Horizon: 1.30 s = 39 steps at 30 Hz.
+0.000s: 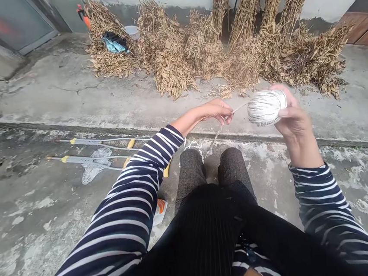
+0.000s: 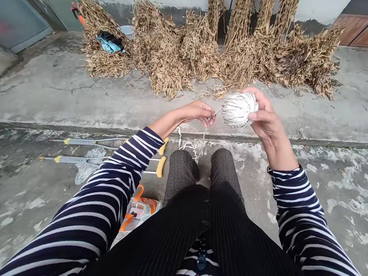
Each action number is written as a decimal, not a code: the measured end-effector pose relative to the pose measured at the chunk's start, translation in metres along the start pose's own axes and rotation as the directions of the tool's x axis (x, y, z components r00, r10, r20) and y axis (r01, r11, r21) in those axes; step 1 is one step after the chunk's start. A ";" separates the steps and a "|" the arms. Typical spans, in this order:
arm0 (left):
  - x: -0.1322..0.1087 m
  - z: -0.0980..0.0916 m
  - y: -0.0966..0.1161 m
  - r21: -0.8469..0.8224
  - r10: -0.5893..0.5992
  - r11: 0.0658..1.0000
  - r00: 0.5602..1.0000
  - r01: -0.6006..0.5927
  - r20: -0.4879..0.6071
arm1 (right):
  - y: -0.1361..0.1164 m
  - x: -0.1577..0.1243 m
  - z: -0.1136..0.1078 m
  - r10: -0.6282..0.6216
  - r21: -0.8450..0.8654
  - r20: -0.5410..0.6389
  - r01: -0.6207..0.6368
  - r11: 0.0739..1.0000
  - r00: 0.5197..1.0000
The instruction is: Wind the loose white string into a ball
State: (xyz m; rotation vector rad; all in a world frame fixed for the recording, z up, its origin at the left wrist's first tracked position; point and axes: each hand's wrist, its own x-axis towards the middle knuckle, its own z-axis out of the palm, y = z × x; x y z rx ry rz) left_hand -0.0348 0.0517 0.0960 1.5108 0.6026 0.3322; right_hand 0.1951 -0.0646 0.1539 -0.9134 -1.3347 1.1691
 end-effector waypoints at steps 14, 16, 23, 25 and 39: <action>-0.020 -0.047 -0.095 -0.117 -0.210 0.977 0.915 0.180 -0.344 | -0.069 0.028 0.004 -0.097 0.153 -0.054 0.104 0.983 0.994; -0.032 -0.053 -0.109 -0.104 -0.245 0.970 0.875 0.222 -0.417 | -0.075 0.027 0.003 -0.066 0.150 -0.052 0.073 0.986 0.996; -0.031 -0.071 -0.085 -0.005 -0.189 0.971 0.751 0.240 -0.633 | -0.087 0.022 0.009 0.082 0.163 -0.021 -0.078 0.984 0.996; -0.017 -0.062 -0.058 0.007 -0.116 0.988 0.778 0.152 -0.617 | -0.082 0.027 0.010 0.134 0.143 0.002 -0.133 0.981 0.991; -0.004 0.032 0.015 -0.380 0.256 0.853 0.921 -0.358 -0.294 | -0.049 0.044 0.001 0.207 0.030 0.101 -0.211 0.977 0.973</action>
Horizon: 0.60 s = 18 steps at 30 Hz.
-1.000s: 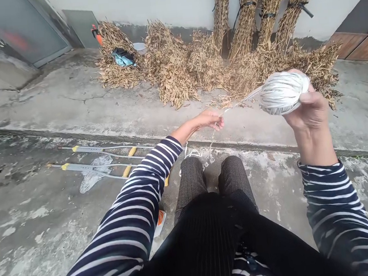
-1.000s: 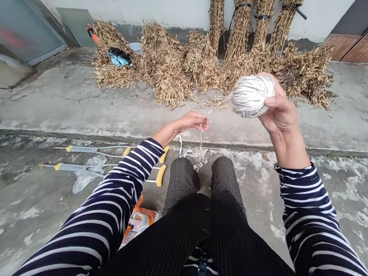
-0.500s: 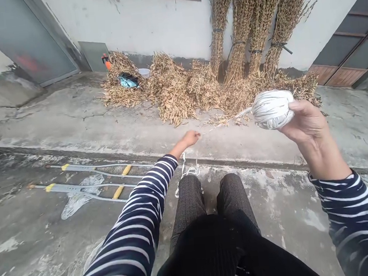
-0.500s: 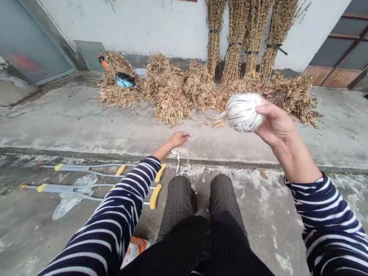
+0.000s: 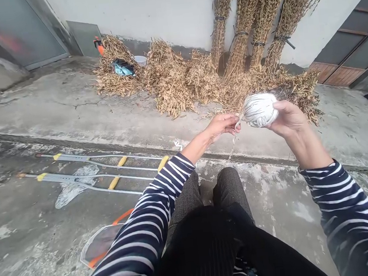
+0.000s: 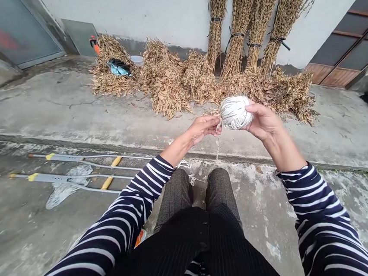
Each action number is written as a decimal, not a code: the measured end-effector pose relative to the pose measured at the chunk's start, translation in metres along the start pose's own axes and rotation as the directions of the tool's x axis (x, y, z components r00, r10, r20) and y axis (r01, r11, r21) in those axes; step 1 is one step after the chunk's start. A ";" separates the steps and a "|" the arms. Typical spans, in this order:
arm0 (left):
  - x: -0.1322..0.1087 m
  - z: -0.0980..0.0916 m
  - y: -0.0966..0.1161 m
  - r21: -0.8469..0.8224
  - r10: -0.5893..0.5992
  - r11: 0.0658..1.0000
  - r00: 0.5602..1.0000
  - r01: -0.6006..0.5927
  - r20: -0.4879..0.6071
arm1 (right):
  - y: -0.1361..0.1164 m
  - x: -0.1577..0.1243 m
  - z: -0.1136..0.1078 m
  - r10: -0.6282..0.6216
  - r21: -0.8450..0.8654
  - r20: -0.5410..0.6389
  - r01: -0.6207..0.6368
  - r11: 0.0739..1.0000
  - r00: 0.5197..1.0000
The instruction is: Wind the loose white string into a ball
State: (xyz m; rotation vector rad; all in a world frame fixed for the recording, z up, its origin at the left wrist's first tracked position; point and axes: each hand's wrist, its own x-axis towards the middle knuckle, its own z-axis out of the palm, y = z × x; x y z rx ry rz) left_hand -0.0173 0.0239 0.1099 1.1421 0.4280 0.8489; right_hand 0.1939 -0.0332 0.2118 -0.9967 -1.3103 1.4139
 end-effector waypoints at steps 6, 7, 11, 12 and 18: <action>-0.002 0.003 0.009 0.217 0.041 0.975 0.998 -0.050 0.045 | -0.002 -0.002 0.002 -0.025 0.016 -0.030 0.026 1.000 0.999; -0.001 0.004 0.010 0.263 0.057 0.963 0.998 -0.061 0.022 | -0.003 -0.001 0.003 -0.027 0.016 -0.030 0.027 1.000 0.999; 0.005 0.003 0.005 0.328 0.074 0.944 0.993 -0.041 -0.089 | -0.007 0.001 0.009 -0.042 -0.008 -0.008 0.042 0.999 0.999; 0.006 0.002 0.002 0.316 0.056 0.949 0.993 -0.020 -0.106 | -0.008 0.002 0.010 -0.053 -0.012 -0.015 0.052 0.999 0.998; 0.003 -0.013 -0.016 0.204 -0.023 0.978 0.996 0.040 -0.086 | -0.011 0.009 0.012 -0.111 -0.040 -0.081 0.108 0.993 0.990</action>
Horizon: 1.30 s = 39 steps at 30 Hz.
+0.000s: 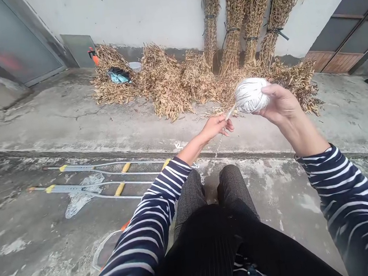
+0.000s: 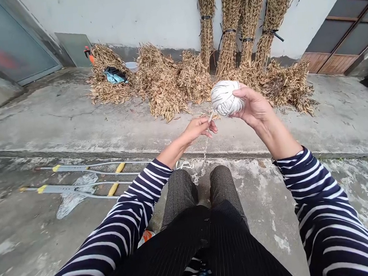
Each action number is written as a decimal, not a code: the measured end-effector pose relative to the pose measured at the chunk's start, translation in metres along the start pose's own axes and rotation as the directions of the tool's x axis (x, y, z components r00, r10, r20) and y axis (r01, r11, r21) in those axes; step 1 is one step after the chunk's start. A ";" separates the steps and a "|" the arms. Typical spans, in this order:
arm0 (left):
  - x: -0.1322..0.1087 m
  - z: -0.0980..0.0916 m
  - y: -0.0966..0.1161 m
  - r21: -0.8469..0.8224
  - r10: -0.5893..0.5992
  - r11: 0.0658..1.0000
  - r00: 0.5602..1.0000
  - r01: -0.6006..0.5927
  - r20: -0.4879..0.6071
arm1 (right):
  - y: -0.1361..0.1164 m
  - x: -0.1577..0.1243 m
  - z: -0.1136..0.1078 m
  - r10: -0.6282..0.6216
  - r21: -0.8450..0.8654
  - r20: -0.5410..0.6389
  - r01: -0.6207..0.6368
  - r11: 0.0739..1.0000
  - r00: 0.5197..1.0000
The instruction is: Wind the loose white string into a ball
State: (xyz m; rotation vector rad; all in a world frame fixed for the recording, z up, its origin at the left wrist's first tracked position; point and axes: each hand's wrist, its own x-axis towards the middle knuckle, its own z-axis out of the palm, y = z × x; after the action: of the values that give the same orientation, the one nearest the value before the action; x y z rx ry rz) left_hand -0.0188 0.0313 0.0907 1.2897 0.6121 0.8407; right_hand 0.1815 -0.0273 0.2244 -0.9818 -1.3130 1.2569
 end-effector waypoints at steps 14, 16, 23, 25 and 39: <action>-0.030 -0.041 -0.085 -0.046 -0.257 0.965 0.965 0.259 0.052 | -0.041 0.014 -0.007 -0.056 0.149 -0.170 0.082 0.985 0.984; -0.038 -0.047 -0.099 -0.030 -0.269 0.963 0.963 0.270 0.027 | -0.050 0.020 -0.012 -0.086 0.133 -0.182 0.111 0.985 0.980; -0.048 -0.073 -0.128 0.030 -0.303 0.949 0.937 0.312 -0.173 | -0.070 0.028 -0.020 -0.075 0.184 -0.327 0.142 0.973 0.942; -0.052 -0.081 -0.134 0.121 -0.319 0.926 0.914 0.356 -0.249 | -0.079 0.027 -0.021 -0.124 0.179 -0.313 0.187 0.966 0.942; 0.002 -0.061 -0.019 0.345 0.091 0.936 0.895 0.073 -0.437 | -0.033 0.024 0.022 0.004 0.035 -0.089 -0.001 0.999 0.996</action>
State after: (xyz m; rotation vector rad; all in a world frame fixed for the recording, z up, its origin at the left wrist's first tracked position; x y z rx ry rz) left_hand -0.0631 0.0664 0.0599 1.4287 1.1707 1.0824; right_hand 0.1590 -0.0116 0.2613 -1.0038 -1.2175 1.2199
